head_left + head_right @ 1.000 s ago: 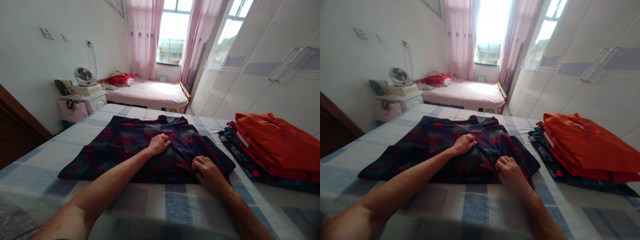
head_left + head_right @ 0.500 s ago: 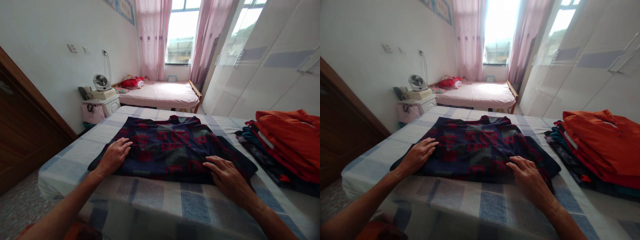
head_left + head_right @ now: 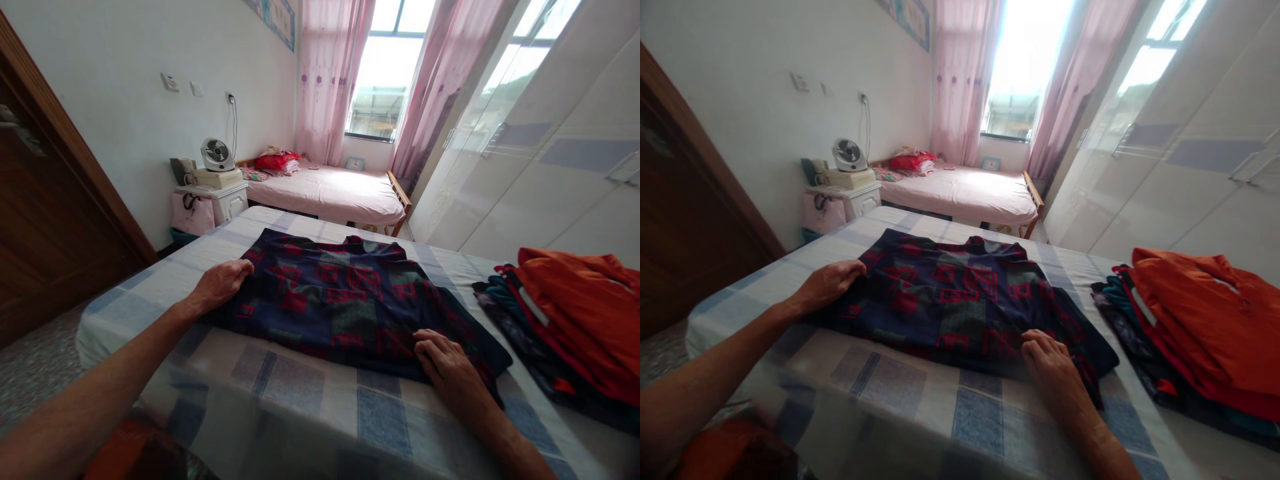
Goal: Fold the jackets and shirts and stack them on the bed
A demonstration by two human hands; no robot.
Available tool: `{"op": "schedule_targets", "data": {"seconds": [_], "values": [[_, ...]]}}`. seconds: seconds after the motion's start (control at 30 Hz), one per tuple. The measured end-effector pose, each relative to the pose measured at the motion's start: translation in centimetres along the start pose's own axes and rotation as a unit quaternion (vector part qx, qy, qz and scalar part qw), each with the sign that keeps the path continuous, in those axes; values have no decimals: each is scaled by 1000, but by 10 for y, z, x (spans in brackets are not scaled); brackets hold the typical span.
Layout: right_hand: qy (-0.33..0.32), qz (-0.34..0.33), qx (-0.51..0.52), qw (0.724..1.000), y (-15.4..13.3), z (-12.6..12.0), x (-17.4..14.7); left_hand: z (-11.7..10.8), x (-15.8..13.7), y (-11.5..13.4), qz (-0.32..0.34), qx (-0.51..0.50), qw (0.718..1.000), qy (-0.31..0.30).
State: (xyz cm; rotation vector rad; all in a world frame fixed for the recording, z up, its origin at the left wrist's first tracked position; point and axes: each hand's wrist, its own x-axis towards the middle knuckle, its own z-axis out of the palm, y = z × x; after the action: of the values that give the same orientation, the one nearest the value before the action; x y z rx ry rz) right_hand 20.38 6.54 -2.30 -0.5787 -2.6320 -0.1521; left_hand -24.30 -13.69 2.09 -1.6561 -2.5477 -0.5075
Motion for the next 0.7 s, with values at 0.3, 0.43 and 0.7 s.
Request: {"op": "schedule_targets", "data": {"seconds": [0.3,0.43,0.7], "values": [[12,15,7,1000,1,5,-3,11,-8,8,15,-21,999,-21],[19,17,6,1000,2,8,-4,18,-4,20,21,-41,999,-13],[-7,21,9,1000,5,6,-7,8,-5,41,-71,-24,996,43]]}}
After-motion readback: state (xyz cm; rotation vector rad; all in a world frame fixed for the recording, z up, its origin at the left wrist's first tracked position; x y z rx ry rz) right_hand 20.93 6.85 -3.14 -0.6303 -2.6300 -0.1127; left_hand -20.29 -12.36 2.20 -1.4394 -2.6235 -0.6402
